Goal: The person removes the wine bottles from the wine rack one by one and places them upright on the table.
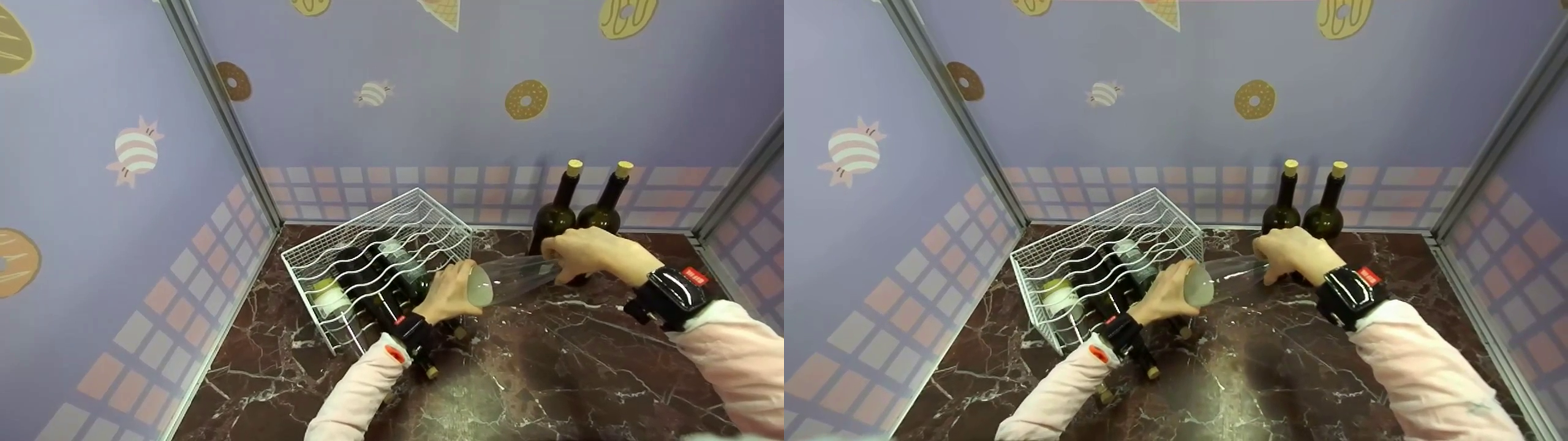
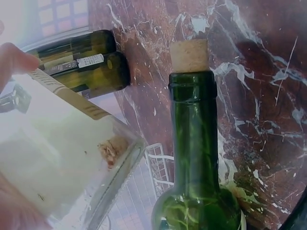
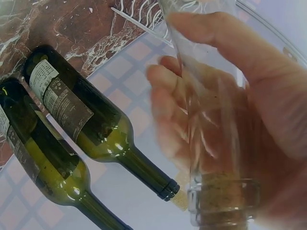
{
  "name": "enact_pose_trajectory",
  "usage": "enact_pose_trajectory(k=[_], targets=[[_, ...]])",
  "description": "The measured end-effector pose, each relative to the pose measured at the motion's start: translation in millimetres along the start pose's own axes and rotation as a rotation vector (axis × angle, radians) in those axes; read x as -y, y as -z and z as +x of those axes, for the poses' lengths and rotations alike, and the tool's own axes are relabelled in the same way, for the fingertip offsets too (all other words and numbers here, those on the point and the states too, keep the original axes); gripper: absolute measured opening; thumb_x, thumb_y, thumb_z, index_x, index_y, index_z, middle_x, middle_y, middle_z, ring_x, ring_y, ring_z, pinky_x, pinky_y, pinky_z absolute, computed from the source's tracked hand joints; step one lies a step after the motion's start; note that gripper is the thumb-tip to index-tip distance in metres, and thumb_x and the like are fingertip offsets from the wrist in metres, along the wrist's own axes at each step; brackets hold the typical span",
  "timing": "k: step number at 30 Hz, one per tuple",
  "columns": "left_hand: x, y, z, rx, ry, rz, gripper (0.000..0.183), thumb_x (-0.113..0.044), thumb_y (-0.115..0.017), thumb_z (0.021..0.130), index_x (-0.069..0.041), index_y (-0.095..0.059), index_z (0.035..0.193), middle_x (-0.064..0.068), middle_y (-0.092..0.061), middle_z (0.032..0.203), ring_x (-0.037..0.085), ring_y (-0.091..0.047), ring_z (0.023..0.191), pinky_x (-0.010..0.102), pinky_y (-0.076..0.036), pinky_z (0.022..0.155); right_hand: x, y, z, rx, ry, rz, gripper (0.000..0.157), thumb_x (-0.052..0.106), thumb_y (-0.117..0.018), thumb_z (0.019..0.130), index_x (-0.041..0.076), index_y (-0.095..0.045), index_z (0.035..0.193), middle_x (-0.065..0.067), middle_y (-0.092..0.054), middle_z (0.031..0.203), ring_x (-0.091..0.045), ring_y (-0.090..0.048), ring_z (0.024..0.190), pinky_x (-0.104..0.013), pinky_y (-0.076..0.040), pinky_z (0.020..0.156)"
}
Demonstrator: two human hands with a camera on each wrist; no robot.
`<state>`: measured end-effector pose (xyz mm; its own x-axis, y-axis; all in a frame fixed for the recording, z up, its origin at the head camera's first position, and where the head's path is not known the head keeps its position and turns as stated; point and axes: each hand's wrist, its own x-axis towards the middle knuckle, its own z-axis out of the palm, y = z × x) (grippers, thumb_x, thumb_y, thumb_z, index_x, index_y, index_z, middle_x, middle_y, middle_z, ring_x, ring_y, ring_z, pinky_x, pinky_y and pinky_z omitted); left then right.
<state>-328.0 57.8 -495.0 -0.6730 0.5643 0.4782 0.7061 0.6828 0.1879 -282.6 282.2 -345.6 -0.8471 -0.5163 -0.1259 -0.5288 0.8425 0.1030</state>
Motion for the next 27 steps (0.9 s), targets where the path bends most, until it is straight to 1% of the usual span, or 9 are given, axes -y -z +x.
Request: enact_pose_trajectory(k=[1,3,6,9,12,15,20,24,27], targets=[[-0.3,-0.2,-0.5,0.002,0.002,-0.004,0.089,-0.052,-0.061,0.025,-0.013,-0.032,0.100,-0.005,-0.038,0.089,0.010,-0.037,0.073,0.025,-0.030,0.059,0.9,-0.1,0.6,-0.024,0.010,0.005,0.047,0.051,-0.055,0.044,0.020,-0.047,0.078,0.010,-0.041,0.059,-0.008,-0.039,0.049,-0.024,-0.030,0.039],[-0.5,-0.7,-1.3,0.008,0.007,-0.016,0.088,-0.050,-0.062,0.025,-0.014,-0.032,0.099,-0.005,-0.038,0.088,0.011,-0.037,0.072,0.024,-0.030,0.058,3.0,0.1,2.1,-0.101,0.056,0.016,0.057,0.056,-0.050,0.043,0.021,-0.045,0.087,0.009,-0.044,0.067,-0.008,-0.041,0.055,-0.026,-0.032,0.045],[1.1,-0.8,-2.2,0.007,0.027,-0.026,0.088,-0.052,-0.061,0.025,-0.014,-0.032,0.099,-0.006,-0.038,0.089,0.010,-0.037,0.073,0.024,-0.030,0.057,8.1,1.1,5.0,-0.253,0.148,0.024,0.060,0.058,-0.046,0.047,0.020,-0.044,0.094,0.006,-0.046,0.080,-0.011,-0.041,0.069,-0.030,-0.032,0.057],[3.6,-0.5,-3.0,-0.005,0.055,-0.041,0.088,-0.053,-0.060,0.026,-0.014,-0.032,0.100,-0.006,-0.039,0.088,0.010,-0.037,0.074,0.024,-0.030,0.058,13.1,2.0,8.2,-0.387,0.211,0.045,0.057,0.055,-0.047,0.052,0.021,-0.043,0.097,0.006,-0.044,0.087,-0.011,-0.038,0.078,-0.031,-0.030,0.064],[4.0,-0.3,-3.2,-0.026,0.086,-0.075,0.087,-0.050,-0.061,0.027,-0.013,-0.032,0.100,-0.006,-0.040,0.085,0.010,-0.038,0.073,0.025,-0.032,0.057,17.6,4.0,10.4,-0.497,0.237,0.083,0.053,0.051,-0.049,0.053,0.021,-0.043,0.097,0.010,-0.042,0.088,-0.007,-0.037,0.079,-0.026,-0.031,0.064],[3.5,-1.0,-2.6,-0.042,0.125,-0.131,0.082,-0.045,-0.063,0.027,-0.014,-0.034,0.097,-0.009,-0.039,0.080,0.008,-0.040,0.069,0.023,-0.033,0.055,20.6,7.0,11.0,-0.582,0.258,0.121,0.050,0.048,-0.051,0.054,0.021,-0.044,0.096,0.012,-0.041,0.090,-0.004,-0.036,0.081,-0.022,-0.030,0.065],[2.0,-3.2,-3.9,-0.059,0.204,-0.232,0.078,-0.040,-0.065,0.029,-0.015,-0.033,0.095,-0.011,-0.037,0.077,0.007,-0.040,0.067,0.019,-0.034,0.054,22.6,9.4,9.6,-0.687,0.297,0.179,0.047,0.042,-0.054,0.056,0.019,-0.045,0.096,0.010,-0.041,0.091,-0.005,-0.035,0.084,-0.019,-0.027,0.069],[-1.0,-4.1,-5.3,-0.081,0.269,-0.300,0.078,-0.037,-0.066,0.030,-0.014,-0.032,0.096,-0.009,-0.037,0.078,0.008,-0.041,0.068,0.017,-0.035,0.054,21.7,6.3,7.5,-0.819,0.324,0.222,0.039,0.033,-0.058,0.056,0.016,-0.049,0.090,0.007,-0.043,0.085,-0.007,-0.037,0.078,-0.018,-0.028,0.066],[-3.5,-4.4,-4.5,-0.092,0.318,-0.350,0.077,-0.037,-0.066,0.032,-0.014,-0.032,0.097,-0.008,-0.039,0.079,0.008,-0.042,0.069,0.017,-0.035,0.055,18.8,0.7,6.1,-0.917,0.304,0.264,0.027,0.026,-0.059,0.057,0.015,-0.051,0.080,0.007,-0.044,0.076,-0.008,-0.038,0.069,-0.017,-0.028,0.059]])
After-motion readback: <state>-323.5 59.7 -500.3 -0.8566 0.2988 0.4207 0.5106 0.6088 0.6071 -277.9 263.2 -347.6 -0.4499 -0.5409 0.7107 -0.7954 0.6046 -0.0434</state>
